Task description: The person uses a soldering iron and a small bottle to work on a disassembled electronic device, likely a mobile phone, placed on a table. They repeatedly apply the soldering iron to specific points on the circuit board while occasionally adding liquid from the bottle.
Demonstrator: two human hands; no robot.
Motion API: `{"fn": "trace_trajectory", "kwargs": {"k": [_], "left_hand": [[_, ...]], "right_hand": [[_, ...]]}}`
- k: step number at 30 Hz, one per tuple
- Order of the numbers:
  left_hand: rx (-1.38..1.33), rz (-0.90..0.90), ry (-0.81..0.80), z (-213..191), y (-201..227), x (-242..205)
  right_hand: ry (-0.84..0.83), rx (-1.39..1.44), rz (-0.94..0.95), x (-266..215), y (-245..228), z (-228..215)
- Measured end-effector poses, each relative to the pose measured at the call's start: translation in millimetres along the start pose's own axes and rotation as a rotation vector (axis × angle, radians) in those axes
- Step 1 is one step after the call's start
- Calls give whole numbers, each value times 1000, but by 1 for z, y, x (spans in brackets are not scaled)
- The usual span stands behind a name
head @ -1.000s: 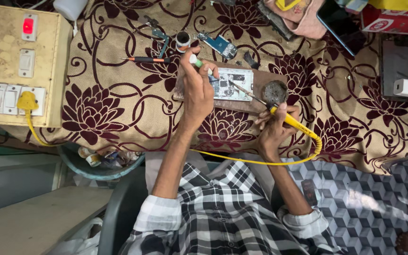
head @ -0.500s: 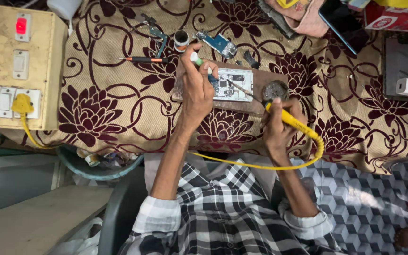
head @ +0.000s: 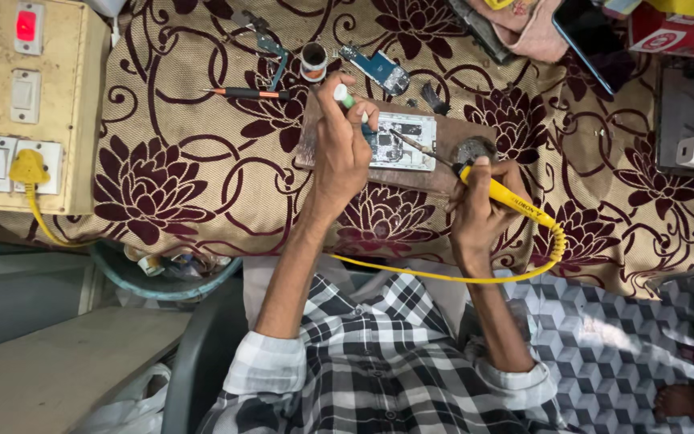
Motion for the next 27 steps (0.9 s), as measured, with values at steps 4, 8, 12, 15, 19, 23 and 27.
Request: {"fn": "trace_trajectory", "kwargs": {"k": [4, 8, 12, 15, 19, 23, 27], "left_hand": [[3, 19, -2, -1, -3, -4], [26, 27, 9, -2, -2, -3], [33, -7, 18, -1, -1, -4], [10, 28, 25, -1, 4, -1], [48, 17, 25, -2, 9, -2], [62, 9, 26, -4, 12, -4], [86, 53, 45, -1, 10, 1]], "right_hand": [[10, 24, 38, -8, 3, -1], [101, 208, 163, -10, 14, 3], [343, 291, 360, -14, 37, 1], [238, 300, 92, -21, 45, -5], [285, 324, 164, -33, 56, -10], [225, 313, 120, -36, 56, -7], [204, 243, 86, -30, 54, -6]]}}
Point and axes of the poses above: each hand's wrist, its own x-axis towards the middle knuckle, its own z-axis out of the palm, y = z × x, the point moved 1 cm from there along x, towards the middle knuckle, and after that the axes turned 1 degree about -x, right-handed, at the moved point
